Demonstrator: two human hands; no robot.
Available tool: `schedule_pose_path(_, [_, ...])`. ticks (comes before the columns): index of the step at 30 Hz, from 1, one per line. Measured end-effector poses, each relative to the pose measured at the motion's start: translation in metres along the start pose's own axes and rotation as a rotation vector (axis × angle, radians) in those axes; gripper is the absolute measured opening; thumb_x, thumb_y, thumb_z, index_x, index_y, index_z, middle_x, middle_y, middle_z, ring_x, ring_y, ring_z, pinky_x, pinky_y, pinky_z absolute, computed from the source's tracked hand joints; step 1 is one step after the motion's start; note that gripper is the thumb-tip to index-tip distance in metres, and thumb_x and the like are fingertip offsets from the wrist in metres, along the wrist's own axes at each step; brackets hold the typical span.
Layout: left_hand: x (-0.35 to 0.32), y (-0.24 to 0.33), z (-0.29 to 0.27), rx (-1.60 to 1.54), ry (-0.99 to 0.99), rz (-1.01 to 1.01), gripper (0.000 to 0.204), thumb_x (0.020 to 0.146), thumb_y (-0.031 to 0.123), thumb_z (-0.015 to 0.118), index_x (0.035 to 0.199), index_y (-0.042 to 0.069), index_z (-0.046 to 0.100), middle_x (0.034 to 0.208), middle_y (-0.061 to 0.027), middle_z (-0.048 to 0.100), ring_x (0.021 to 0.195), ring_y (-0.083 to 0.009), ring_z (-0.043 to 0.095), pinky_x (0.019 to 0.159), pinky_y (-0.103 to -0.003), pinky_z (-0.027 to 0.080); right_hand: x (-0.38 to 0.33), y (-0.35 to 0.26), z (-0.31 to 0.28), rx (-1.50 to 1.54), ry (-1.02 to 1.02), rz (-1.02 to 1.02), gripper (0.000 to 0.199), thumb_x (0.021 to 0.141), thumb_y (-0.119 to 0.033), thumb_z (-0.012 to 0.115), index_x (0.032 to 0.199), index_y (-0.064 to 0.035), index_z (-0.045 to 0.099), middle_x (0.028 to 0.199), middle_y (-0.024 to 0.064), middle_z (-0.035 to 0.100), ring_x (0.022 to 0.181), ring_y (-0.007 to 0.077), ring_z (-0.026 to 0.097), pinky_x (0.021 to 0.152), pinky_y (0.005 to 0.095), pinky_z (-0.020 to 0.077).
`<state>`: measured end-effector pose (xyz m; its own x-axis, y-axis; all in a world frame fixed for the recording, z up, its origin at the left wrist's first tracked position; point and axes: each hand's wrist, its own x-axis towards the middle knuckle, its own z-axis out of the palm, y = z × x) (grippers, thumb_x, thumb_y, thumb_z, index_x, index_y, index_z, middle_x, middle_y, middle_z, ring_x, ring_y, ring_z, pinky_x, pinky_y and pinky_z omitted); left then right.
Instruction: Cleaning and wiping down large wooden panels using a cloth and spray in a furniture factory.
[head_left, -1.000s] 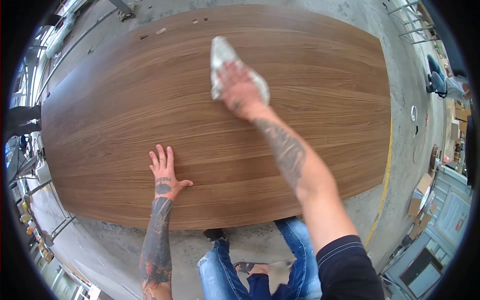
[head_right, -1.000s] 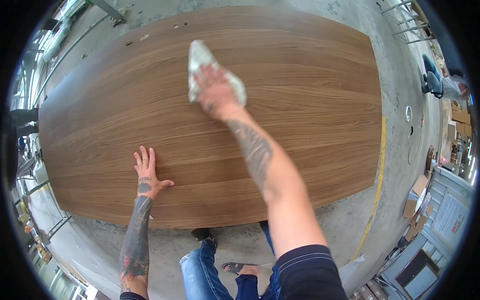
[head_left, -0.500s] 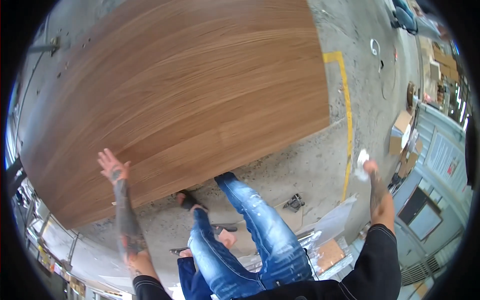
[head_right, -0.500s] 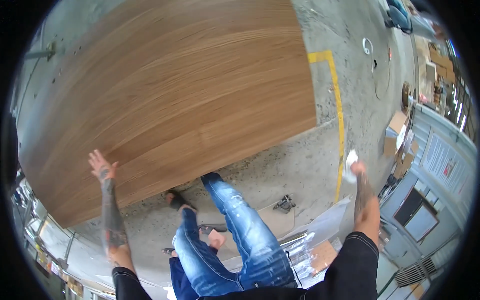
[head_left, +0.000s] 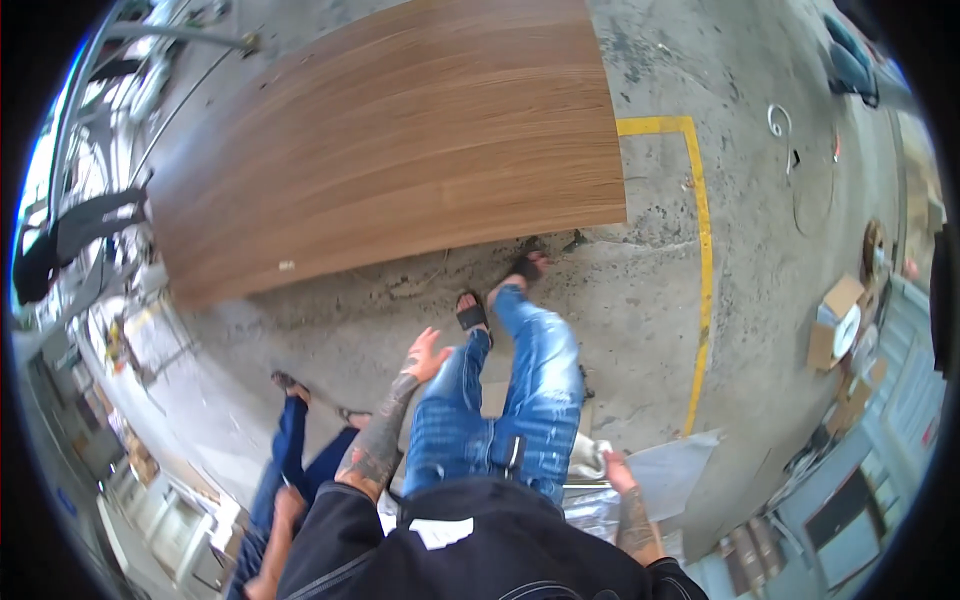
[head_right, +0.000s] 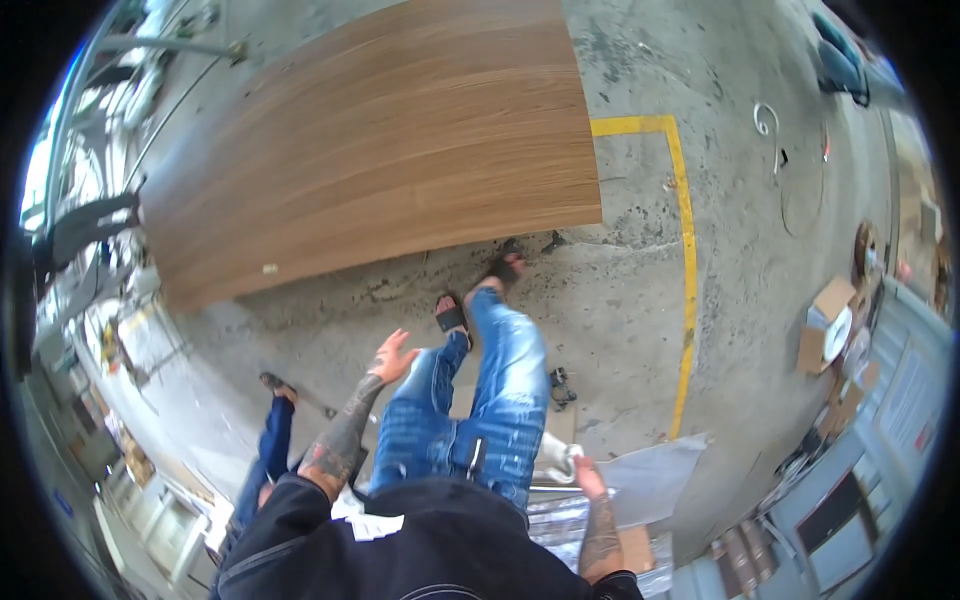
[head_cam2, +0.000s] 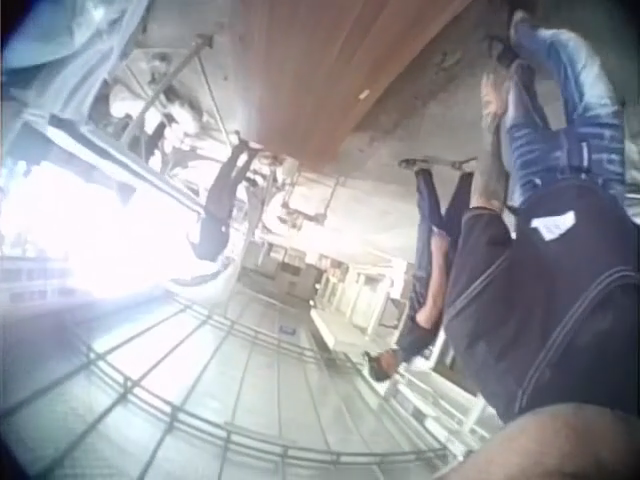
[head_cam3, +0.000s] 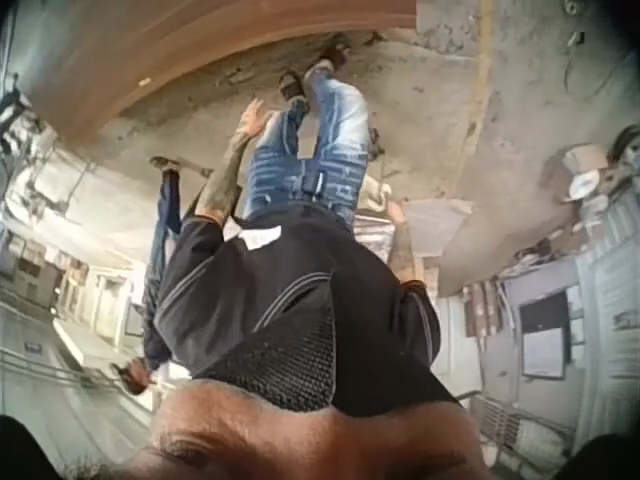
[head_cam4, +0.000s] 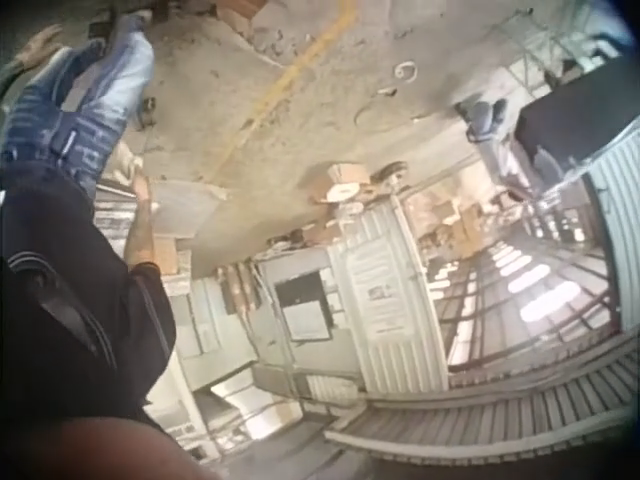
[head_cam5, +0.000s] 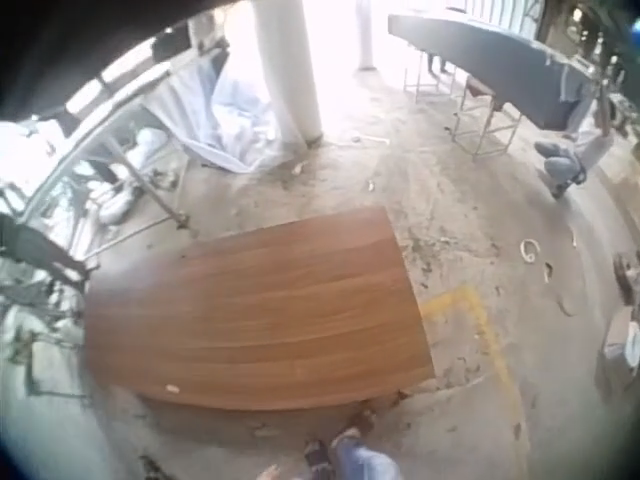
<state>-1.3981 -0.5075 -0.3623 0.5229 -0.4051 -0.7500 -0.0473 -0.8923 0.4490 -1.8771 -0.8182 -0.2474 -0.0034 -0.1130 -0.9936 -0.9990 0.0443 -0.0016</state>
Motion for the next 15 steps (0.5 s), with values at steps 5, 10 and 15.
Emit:
schedule_pose_path(5, [-0.108,-0.031,-0.003,-0.166,0.088,-0.698,0.053,0.087,0.046,0.066,0.114,0.0,0.071,0.11,-0.0177,0.071,0.104,-0.0266,0.067,0.092,-0.038,0.052,-0.028,0.066,-0.067,0.055,0.003,-0.063,0.054,0.103,-0.048,0.043,0.114,0.0002,0.064,0.099,0.0166,0.07,0.092,0.0289,0.063,0.081,0.0416,0.0495])
schedule_pose_path(10, [-0.135,0.045,0.051,0.018,0.286,-0.688,0.048,0.09,0.047,0.061,0.106,0.004,0.074,0.109,-0.019,0.071,0.104,-0.0341,0.068,0.091,-0.043,0.054,0.022,0.11,-0.271,-0.157,0.051,-0.263,0.046,0.105,-0.037,0.041,0.126,0.0014,0.055,0.11,0.0167,0.064,0.104,0.025,0.062,0.092,0.0385,0.0479])
schedule_pose_path(15, [-0.081,0.259,0.151,-0.49,0.146,-0.495,0.058,0.09,0.05,0.063,0.127,0.005,0.065,0.122,-0.0157,0.068,0.113,-0.0292,0.065,0.098,-0.039,0.05,0.042,-0.027,-0.53,0.009,0.263,-0.304,0.041,0.105,-0.03,0.045,0.126,0.0039,0.053,0.117,0.0153,0.064,0.108,0.0254,0.061,0.094,0.0395,0.048])
